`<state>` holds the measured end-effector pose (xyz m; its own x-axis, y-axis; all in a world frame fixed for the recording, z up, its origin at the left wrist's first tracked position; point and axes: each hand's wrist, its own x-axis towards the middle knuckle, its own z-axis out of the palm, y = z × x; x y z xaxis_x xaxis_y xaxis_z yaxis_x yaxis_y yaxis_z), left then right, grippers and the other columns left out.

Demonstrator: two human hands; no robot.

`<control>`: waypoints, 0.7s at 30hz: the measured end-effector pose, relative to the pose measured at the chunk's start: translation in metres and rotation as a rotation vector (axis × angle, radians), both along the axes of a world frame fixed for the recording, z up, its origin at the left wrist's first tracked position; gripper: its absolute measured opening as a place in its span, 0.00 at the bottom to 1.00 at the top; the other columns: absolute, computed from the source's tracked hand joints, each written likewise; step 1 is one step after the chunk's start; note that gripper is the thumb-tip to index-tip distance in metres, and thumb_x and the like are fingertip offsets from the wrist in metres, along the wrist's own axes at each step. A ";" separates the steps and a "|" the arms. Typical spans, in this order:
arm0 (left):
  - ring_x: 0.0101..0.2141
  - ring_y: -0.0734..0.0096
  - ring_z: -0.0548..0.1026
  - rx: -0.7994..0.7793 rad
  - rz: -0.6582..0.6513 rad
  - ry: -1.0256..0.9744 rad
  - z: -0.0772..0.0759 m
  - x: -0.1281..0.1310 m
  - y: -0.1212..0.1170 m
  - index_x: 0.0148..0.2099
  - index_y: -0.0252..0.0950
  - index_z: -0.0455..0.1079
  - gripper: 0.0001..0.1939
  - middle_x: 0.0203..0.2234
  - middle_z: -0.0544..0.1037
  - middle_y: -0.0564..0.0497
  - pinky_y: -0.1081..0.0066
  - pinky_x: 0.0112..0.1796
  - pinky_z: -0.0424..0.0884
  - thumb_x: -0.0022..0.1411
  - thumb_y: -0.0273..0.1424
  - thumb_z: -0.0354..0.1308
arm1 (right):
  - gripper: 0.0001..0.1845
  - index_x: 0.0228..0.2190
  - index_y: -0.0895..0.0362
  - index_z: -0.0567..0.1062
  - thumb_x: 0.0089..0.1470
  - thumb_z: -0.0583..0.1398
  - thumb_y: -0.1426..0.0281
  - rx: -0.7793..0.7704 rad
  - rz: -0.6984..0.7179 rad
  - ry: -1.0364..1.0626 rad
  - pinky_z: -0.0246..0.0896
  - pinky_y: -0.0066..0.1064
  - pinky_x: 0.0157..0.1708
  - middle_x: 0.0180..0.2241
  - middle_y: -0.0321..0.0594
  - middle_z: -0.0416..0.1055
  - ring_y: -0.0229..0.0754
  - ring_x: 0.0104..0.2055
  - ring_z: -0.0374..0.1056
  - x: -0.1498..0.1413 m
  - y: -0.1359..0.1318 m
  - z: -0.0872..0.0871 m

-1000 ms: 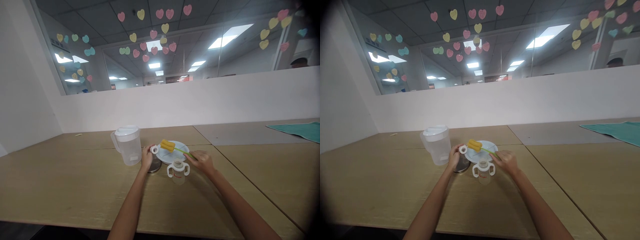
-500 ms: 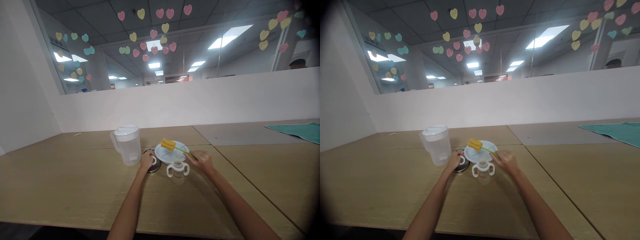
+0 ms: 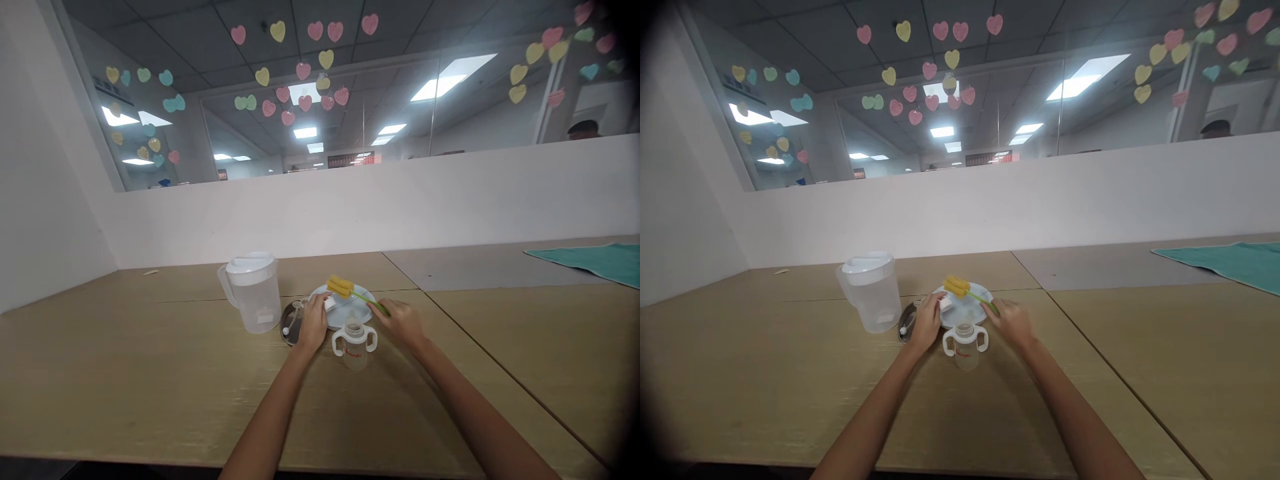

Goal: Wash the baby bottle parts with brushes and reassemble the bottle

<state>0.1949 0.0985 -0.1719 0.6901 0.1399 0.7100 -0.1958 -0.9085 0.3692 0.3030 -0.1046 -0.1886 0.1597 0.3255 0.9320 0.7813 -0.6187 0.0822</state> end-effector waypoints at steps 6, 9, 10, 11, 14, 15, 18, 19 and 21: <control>0.43 0.69 0.68 0.150 -0.067 0.274 -0.006 0.002 -0.004 0.40 0.39 0.70 0.17 0.37 0.73 0.51 0.66 0.46 0.59 0.60 0.21 0.41 | 0.20 0.19 0.58 0.71 0.56 0.53 0.60 -0.011 -0.011 0.000 0.43 0.27 0.22 0.15 0.36 0.67 0.32 0.18 0.60 0.001 0.000 -0.001; 0.41 0.68 0.69 0.141 -0.055 0.334 -0.005 0.002 -0.001 0.38 0.38 0.71 0.16 0.36 0.75 0.50 0.66 0.46 0.59 0.60 0.23 0.41 | 0.20 0.19 0.59 0.71 0.56 0.54 0.60 -0.013 -0.011 0.001 0.43 0.27 0.22 0.15 0.36 0.68 0.32 0.18 0.61 0.002 -0.001 -0.001; 0.41 0.68 0.69 0.142 -0.056 0.343 -0.004 0.002 -0.001 0.38 0.38 0.71 0.16 0.36 0.75 0.50 0.66 0.46 0.59 0.60 0.24 0.41 | 0.19 0.19 0.59 0.71 0.56 0.55 0.60 -0.011 -0.012 0.001 0.43 0.27 0.22 0.15 0.36 0.68 0.32 0.18 0.61 0.002 -0.001 -0.001; 0.42 0.67 0.69 0.143 -0.059 0.347 -0.003 0.002 -0.001 0.39 0.39 0.71 0.16 0.36 0.75 0.51 0.66 0.46 0.59 0.61 0.25 0.42 | 0.19 0.19 0.59 0.71 0.56 0.55 0.61 -0.010 -0.013 -0.001 0.43 0.27 0.22 0.15 0.36 0.68 0.32 0.18 0.61 0.002 -0.001 -0.001; 0.42 0.66 0.69 0.151 -0.067 0.338 0.001 0.005 -0.005 0.40 0.41 0.72 0.15 0.38 0.76 0.52 0.64 0.47 0.59 0.61 0.28 0.43 | 0.19 0.19 0.59 0.71 0.56 0.55 0.61 -0.003 -0.015 -0.004 0.43 0.27 0.21 0.15 0.36 0.68 0.32 0.18 0.61 0.001 -0.001 0.000; 0.43 0.66 0.69 0.165 -0.073 0.337 0.003 0.006 -0.007 0.41 0.41 0.72 0.15 0.39 0.75 0.51 0.64 0.47 0.59 0.61 0.29 0.43 | 0.19 0.19 0.59 0.71 0.56 0.55 0.61 0.003 -0.016 -0.005 0.43 0.27 0.21 0.15 0.36 0.68 0.32 0.18 0.61 0.001 -0.001 0.001; 0.44 0.64 0.68 0.222 -0.116 0.369 0.007 0.013 -0.012 0.42 0.40 0.72 0.15 0.41 0.75 0.49 0.63 0.48 0.59 0.61 0.28 0.44 | 0.20 0.19 0.58 0.71 0.56 0.54 0.60 0.021 -0.018 -0.002 0.43 0.28 0.21 0.15 0.37 0.68 0.33 0.18 0.62 0.001 0.000 0.000; 0.45 0.64 0.68 0.235 -0.137 0.385 0.008 0.014 -0.013 0.43 0.40 0.72 0.16 0.42 0.74 0.49 0.63 0.49 0.58 0.60 0.26 0.44 | 0.20 0.19 0.58 0.71 0.56 0.53 0.60 0.023 -0.018 0.002 0.43 0.27 0.21 0.15 0.37 0.68 0.33 0.18 0.62 0.002 0.001 0.000; 0.47 0.65 0.67 0.247 -0.178 0.405 0.008 0.018 -0.013 0.44 0.41 0.72 0.17 0.45 0.73 0.49 0.64 0.50 0.58 0.60 0.25 0.44 | 0.21 0.19 0.58 0.71 0.57 0.53 0.60 0.025 -0.021 0.011 0.43 0.27 0.21 0.15 0.37 0.68 0.33 0.18 0.62 0.002 0.001 -0.001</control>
<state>0.2124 0.0856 -0.1644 0.9149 -0.1438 0.3771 -0.2414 -0.9438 0.2259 0.3053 -0.1034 -0.1895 0.1766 0.2986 0.9379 0.7686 -0.6371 0.0581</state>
